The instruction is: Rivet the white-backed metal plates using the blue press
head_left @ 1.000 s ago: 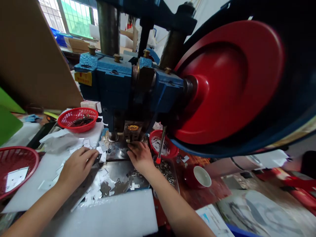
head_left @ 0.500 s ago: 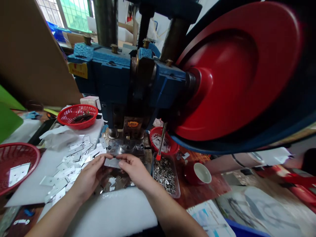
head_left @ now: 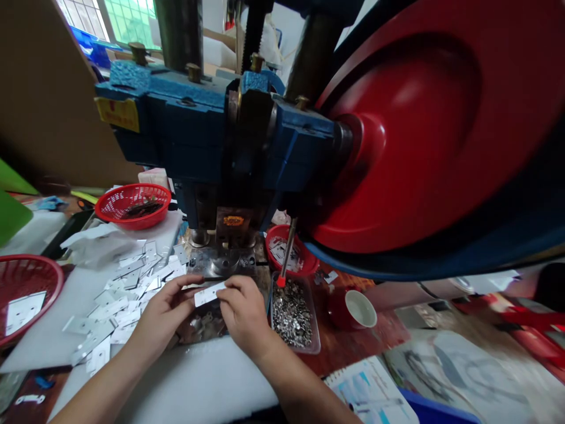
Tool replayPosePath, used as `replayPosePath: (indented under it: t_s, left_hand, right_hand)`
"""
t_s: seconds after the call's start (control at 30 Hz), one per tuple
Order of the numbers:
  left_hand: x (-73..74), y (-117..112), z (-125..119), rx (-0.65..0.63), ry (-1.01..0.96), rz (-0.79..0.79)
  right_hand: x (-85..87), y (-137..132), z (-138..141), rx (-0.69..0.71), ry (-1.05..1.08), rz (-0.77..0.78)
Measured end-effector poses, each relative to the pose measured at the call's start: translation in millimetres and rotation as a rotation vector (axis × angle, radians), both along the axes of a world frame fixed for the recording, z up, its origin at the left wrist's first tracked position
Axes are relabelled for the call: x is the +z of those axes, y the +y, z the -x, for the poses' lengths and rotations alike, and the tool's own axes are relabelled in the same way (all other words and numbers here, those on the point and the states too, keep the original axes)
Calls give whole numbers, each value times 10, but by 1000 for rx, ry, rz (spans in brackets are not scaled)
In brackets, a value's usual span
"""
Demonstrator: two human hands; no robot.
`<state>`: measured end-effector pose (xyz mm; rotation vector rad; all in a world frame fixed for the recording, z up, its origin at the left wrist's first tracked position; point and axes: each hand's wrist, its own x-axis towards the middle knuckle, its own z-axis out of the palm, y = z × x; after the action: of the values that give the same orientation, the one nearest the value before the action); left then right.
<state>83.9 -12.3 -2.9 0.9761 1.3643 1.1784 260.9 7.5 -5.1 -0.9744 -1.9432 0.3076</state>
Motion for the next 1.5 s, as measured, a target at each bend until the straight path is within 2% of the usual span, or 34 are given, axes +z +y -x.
replayPosePath:
  t_s: [0.07,0.13,0.2,0.27,0.33,0.4,0.6,0.77,0.93,1.1,1.23,1.37,1.5]
  left_hand:
    - [9,-28,-8,-6,5,-31]
    - [2,-49,-7,-10,61,-95]
    - [-11,-40,-11,-27,182,-186]
    - [-16,23,-34,-57,332,-257]
    - [-12,153,-79,-65,444,-258]
    - [-6,343,-130,-43,503,-227]
    - [-73,937,-199,-35,551,-304]
    - [-138,1109,-195,-139,447,-254]
    - [-138,1126,-173,-229,427,-238]
    - [-159,1163,-211,-250,500,-291]
    - [-63,1132,-175,-222,571,-316]
    - [87,885,34,-186,648,-328]
    - [63,420,225,-371,803,-255]
  right_hand:
    - [-33,-34,-29,-39,-33,-141]
    - [-54,-46,-46,-50,-50,-176]
    - [-62,-23,-48,-39,-52,-95]
    - [-59,43,-38,-27,-25,58]
    - [-47,154,-23,-37,23,201]
    - [-32,304,-6,-73,71,280]
    - [-79,797,35,-212,98,378]
    - [-150,957,48,-231,145,475]
    - [-151,965,59,-192,173,559]
    - [-169,999,97,-226,155,533]
    - [-162,945,85,-225,173,474]
    - [-97,686,-47,-189,202,382]
    - [-74,333,-225,-133,158,459]
